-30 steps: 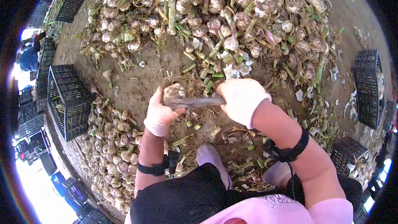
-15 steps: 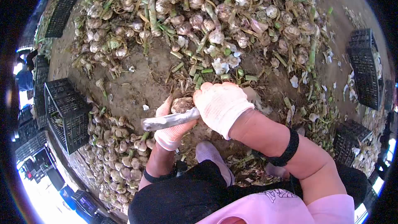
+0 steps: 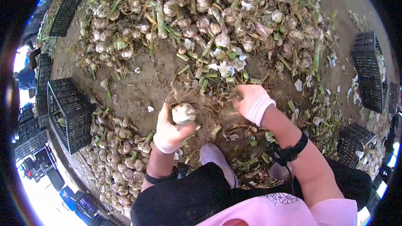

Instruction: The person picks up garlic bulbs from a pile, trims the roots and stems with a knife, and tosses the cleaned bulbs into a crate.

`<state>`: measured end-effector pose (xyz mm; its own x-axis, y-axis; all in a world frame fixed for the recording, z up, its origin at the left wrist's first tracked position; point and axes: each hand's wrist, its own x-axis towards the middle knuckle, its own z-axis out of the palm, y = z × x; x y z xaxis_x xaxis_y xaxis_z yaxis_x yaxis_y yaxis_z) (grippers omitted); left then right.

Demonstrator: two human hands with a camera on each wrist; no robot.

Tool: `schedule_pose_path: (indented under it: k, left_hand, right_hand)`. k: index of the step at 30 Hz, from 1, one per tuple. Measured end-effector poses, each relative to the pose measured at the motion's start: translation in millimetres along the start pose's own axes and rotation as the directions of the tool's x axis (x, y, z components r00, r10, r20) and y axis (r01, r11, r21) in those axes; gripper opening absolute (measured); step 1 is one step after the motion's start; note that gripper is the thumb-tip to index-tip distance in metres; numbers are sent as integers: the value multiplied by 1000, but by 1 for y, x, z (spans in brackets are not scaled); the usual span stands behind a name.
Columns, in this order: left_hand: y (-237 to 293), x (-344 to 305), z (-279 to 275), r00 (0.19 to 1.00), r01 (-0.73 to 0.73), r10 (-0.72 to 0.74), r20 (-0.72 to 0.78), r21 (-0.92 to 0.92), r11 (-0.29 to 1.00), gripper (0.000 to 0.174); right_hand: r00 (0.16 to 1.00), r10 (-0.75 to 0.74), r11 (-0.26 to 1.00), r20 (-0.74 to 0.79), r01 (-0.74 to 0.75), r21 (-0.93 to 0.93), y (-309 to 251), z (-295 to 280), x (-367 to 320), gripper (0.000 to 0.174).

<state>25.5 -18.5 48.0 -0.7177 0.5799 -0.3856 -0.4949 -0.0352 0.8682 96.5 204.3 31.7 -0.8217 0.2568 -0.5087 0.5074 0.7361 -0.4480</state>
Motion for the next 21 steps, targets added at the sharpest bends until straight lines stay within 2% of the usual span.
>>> schedule_pose_path:
  k: [1,2,3,4,5,8,10,11,12,13,14,15,16,17,18,19,20,21]
  left_hand:
    - [4,2,4,998,-65,56,37,374,925,57]
    - [2,2,4,998,-67,56,41,371,926,57]
    - [1,5,1,959,-282,219,178,593,754,55]
    - [3,7,-1,879,-471,328,346,734,488,52]
    - [7,8,-3,859,-509,286,424,765,394,50]
    - [14,6,-1,830,-557,244,501,766,320,46]
    - [16,5,3,823,-567,263,503,756,329,48]
    - [18,3,8,800,-599,333,499,694,400,49]
    - [21,1,10,776,-630,406,483,626,460,49]
    - [17,0,3,757,-653,440,483,581,486,49]
    - [20,-9,-1,806,-590,452,381,579,564,51]
    - [21,-21,-12,920,-375,376,113,535,757,49]
    - [24,-35,-26,962,-144,222,-159,397,907,47]
    - [41,-47,-46,930,93,152,-335,614,784,47]
    - [66,-56,-69,856,337,134,-499,735,588,47]
    - [87,-67,-93,812,577,-18,-583,797,178,47]
    - [101,-77,-112,705,652,-116,-700,704,-283,48]
    - [104,-84,-124,691,703,26,-723,663,-259,54]
  right_hand:
    - [998,-16,998,64,12,66,-5,-5,-3,30]
    - [991,-36,991,126,19,133,-6,-8,-5,32]
    - [990,-125,988,72,118,94,-3,-4,-3,34]
    - [990,-127,989,64,121,91,-6,-6,-1,34]
    - [981,-169,984,94,163,72,-11,-7,3,34]
    - [960,-252,966,122,241,96,-32,-15,9,33]
    - [944,-283,957,171,268,108,-45,-22,8,32]
    - [919,-316,938,235,265,226,-41,-13,11,31]
    - [884,-390,920,255,380,90,-30,2,17,31]
    - [936,-220,976,275,208,71,-15,24,19,32]
    - [957,-53,998,285,39,55,-1,44,19,33]
    - [953,-15,981,302,-44,188,21,54,14,36]
    - [937,24,940,348,-140,311,35,61,11,38]
    - [948,50,951,315,-142,275,24,39,3,40]
    - [961,79,959,266,-146,241,15,14,-3,41]
    - [963,67,961,261,-133,243,24,17,1,41]
    - [976,44,963,212,-98,253,41,23,4,42]
    - [986,20,964,165,-63,259,51,30,7,42]
